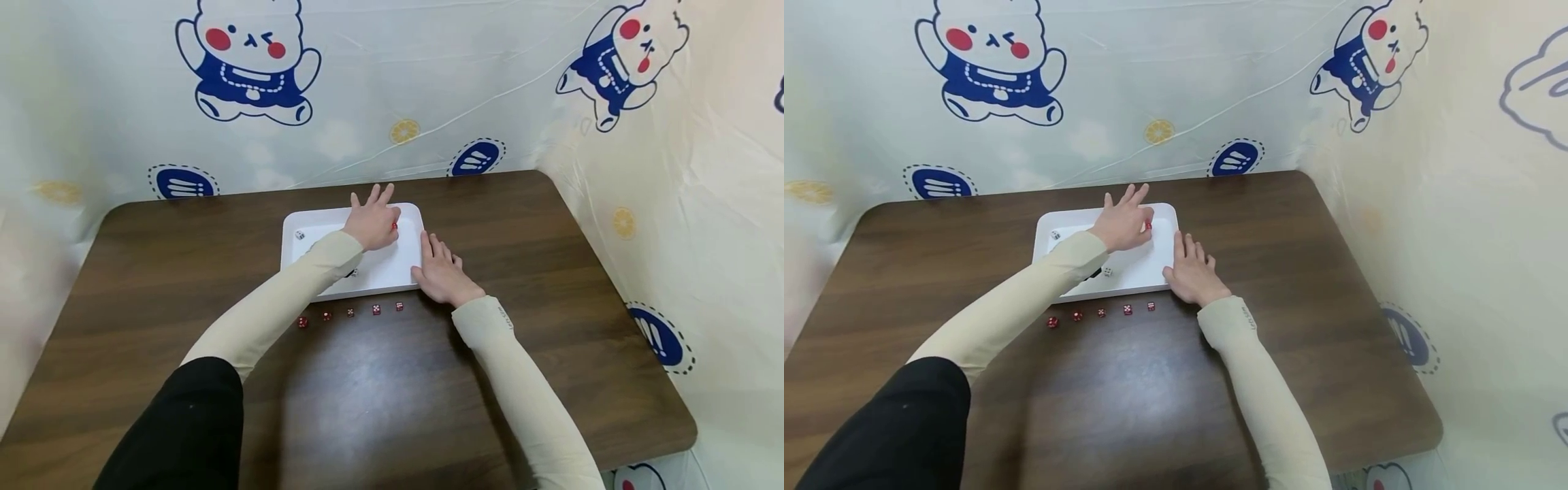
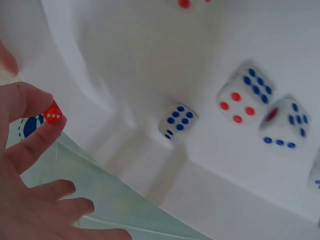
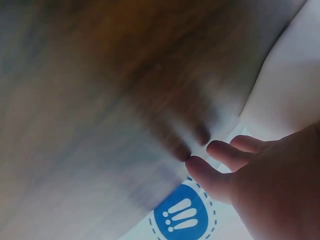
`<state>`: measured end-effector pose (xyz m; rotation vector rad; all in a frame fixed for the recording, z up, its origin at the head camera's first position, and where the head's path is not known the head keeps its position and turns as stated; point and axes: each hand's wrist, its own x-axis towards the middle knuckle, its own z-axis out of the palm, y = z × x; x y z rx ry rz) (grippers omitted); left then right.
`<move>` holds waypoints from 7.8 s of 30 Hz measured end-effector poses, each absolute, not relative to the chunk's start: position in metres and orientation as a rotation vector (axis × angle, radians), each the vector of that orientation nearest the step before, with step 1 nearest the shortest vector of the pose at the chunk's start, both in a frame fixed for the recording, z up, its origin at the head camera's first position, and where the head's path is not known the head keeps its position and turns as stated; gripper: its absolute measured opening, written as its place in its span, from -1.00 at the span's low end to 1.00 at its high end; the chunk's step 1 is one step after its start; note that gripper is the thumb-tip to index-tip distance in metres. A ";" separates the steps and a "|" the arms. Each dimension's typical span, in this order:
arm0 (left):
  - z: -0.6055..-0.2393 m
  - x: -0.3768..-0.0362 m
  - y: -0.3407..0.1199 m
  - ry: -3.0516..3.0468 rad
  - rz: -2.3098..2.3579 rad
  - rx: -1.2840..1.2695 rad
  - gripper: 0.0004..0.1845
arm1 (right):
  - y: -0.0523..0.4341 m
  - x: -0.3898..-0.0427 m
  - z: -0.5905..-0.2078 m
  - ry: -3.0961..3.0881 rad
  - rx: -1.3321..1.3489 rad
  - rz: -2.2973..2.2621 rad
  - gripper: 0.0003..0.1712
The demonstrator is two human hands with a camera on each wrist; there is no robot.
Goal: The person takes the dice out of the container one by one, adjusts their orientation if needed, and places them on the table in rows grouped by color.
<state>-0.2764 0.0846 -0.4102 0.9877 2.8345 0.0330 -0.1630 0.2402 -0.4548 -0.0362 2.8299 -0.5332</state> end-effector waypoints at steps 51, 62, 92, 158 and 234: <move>-0.397 -0.234 0.059 2.804 0.191 1.015 -0.78 | 0.250 -0.167 -0.444 2.848 -0.148 -0.493 -0.14; -0.397 -0.224 0.056 2.791 0.221 1.037 -0.78 | 0.252 -0.167 -0.445 2.866 -0.162 -0.511 -0.16; -0.391 -0.192 0.059 2.728 0.337 1.105 -0.80 | 0.260 -0.169 -0.446 2.878 -0.200 -0.527 -0.26; -0.436 -0.152 0.083 2.713 0.254 1.188 -0.88 | 0.268 -0.171 -0.443 2.832 -0.211 -0.551 -0.30; -0.370 -0.156 0.019 2.916 0.810 1.096 -0.73 | 0.256 -0.170 -0.449 2.820 -0.159 -0.635 -0.22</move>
